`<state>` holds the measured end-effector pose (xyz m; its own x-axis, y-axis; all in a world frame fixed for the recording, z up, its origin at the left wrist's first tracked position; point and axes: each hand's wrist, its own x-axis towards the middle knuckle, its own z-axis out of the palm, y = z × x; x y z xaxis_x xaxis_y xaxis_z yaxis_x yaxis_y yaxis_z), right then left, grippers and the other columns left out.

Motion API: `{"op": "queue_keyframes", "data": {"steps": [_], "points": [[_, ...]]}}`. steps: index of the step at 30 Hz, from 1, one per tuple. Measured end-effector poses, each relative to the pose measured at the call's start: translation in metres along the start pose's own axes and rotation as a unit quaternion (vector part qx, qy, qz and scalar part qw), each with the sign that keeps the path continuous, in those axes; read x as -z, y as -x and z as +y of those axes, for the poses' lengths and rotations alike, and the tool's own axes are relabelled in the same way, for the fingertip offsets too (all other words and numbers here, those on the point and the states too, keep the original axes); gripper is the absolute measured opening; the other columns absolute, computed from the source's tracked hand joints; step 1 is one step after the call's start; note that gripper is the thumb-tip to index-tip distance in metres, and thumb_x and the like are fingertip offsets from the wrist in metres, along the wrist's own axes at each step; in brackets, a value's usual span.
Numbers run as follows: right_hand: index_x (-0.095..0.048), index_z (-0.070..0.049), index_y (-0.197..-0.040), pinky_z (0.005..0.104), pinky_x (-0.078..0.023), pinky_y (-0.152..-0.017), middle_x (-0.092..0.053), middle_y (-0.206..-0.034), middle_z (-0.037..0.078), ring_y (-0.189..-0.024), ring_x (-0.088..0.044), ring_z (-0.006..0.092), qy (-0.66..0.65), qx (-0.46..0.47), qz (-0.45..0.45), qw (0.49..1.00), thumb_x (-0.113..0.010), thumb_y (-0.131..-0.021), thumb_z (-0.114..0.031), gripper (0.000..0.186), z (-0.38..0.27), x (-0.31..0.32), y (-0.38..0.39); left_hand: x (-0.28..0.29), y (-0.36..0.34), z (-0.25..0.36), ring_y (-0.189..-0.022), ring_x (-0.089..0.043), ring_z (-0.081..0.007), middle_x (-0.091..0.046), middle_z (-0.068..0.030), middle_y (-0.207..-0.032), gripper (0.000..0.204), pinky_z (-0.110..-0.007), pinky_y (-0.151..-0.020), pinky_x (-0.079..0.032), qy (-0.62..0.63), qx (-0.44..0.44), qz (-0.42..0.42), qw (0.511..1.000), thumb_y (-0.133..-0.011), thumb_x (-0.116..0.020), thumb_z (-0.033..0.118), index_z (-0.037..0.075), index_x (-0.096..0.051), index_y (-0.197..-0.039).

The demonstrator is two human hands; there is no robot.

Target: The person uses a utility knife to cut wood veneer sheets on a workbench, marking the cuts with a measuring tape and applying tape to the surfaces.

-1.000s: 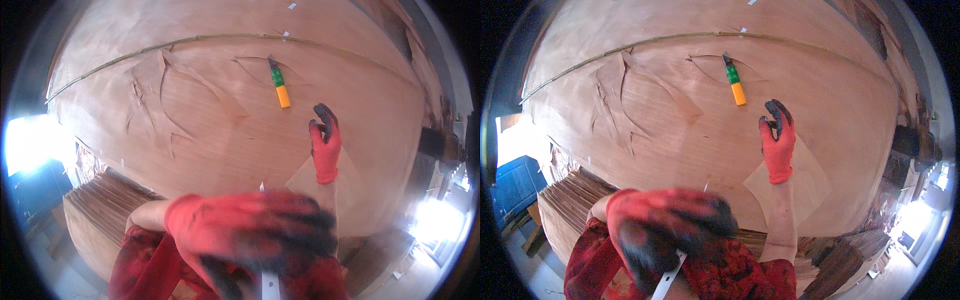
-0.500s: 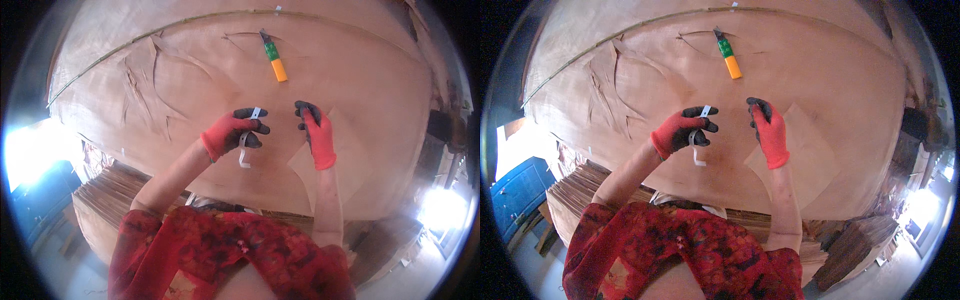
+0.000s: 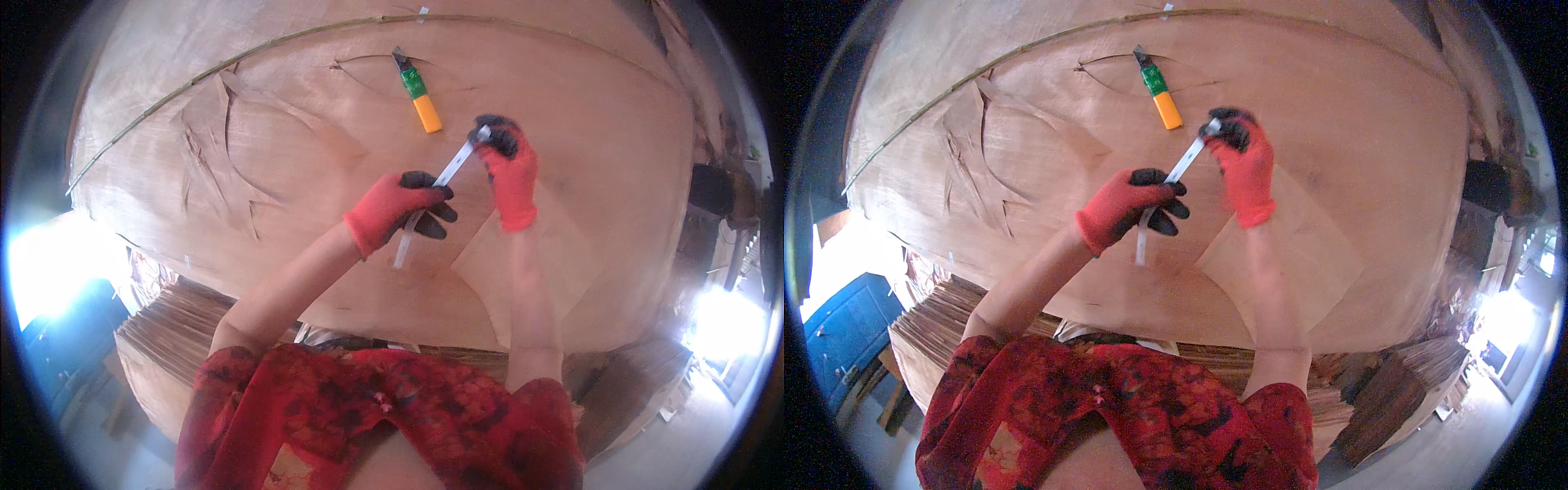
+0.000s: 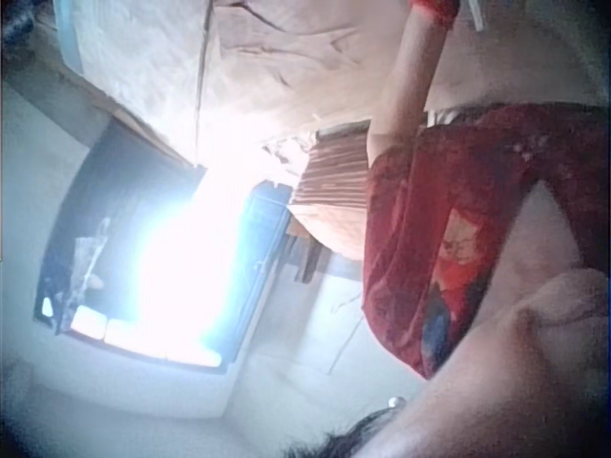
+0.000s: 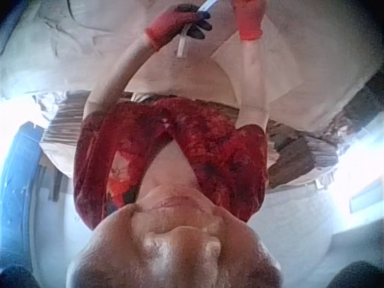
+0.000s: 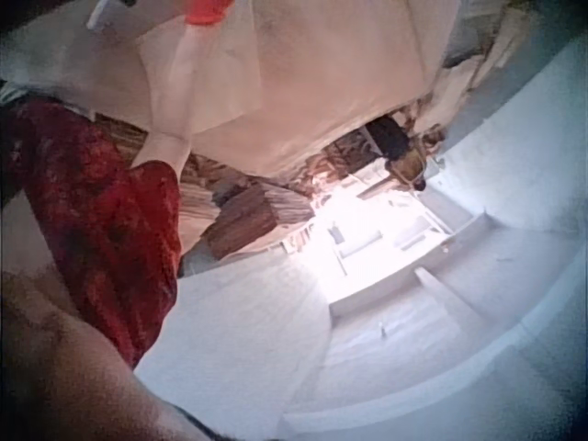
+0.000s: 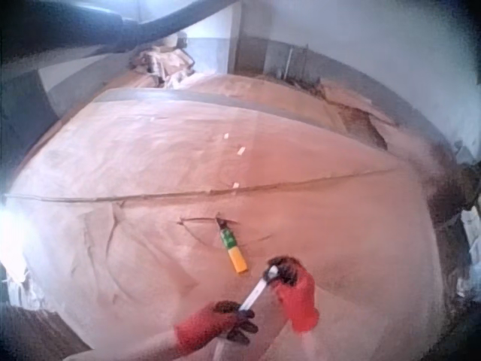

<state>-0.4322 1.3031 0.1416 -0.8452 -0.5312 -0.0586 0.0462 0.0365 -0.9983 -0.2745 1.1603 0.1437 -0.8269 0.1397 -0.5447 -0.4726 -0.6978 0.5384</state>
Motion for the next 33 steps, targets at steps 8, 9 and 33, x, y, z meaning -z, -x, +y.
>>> {"op": "queue_keyframes", "data": {"steps": [8,9,33], "points": [[-0.071,-0.004,-0.091,0.0373,-0.051,-0.081,-0.067,-0.105,0.008,-0.094,-0.061,0.0266,0.292,0.182,0.023,0.939,-0.086,-0.071,-0.02,0.03,0.059,0.01,-0.116,0.002,-0.078,-0.003,-0.084,-0.072,-0.0327,-0.07,-0.0226,-0.102,0.03,-0.045,-0.077,-0.063,0.098,-0.024,0.074,0.992,-0.095,-0.065,0.017,-0.006,-0.06,-0.114],[-0.071,-0.005,-0.09,0.0395,-0.05,-0.084,-0.066,-0.106,0.009,-0.098,-0.06,0.0291,0.332,0.216,0.025,0.918,-0.086,-0.069,-0.022,0.031,0.066,0.009,-0.124,0.004,-0.083,-0.003,-0.084,-0.072,-0.0331,-0.07,-0.0228,-0.102,0.03,-0.045,-0.077,-0.063,0.107,-0.024,0.087,0.99,-0.095,-0.066,0.016,-0.006,-0.06,-0.113],[-0.064,-0.017,-0.128,0.0444,-0.042,-0.101,-0.059,-0.139,0.003,-0.127,-0.05,0.0293,0.612,0.292,-0.201,0.707,-0.067,-0.087,-0.025,0.042,0.051,0.015,-0.103,0.085,-0.006,0.056,-0.06,-0.071,-0.0257,-0.071,-0.0187,-0.077,0.022,-0.035,-0.052,-0.06,-0.164,0.044,0.134,0.976,-0.088,-0.065,0.013,-0.006,-0.066,-0.098]]}}
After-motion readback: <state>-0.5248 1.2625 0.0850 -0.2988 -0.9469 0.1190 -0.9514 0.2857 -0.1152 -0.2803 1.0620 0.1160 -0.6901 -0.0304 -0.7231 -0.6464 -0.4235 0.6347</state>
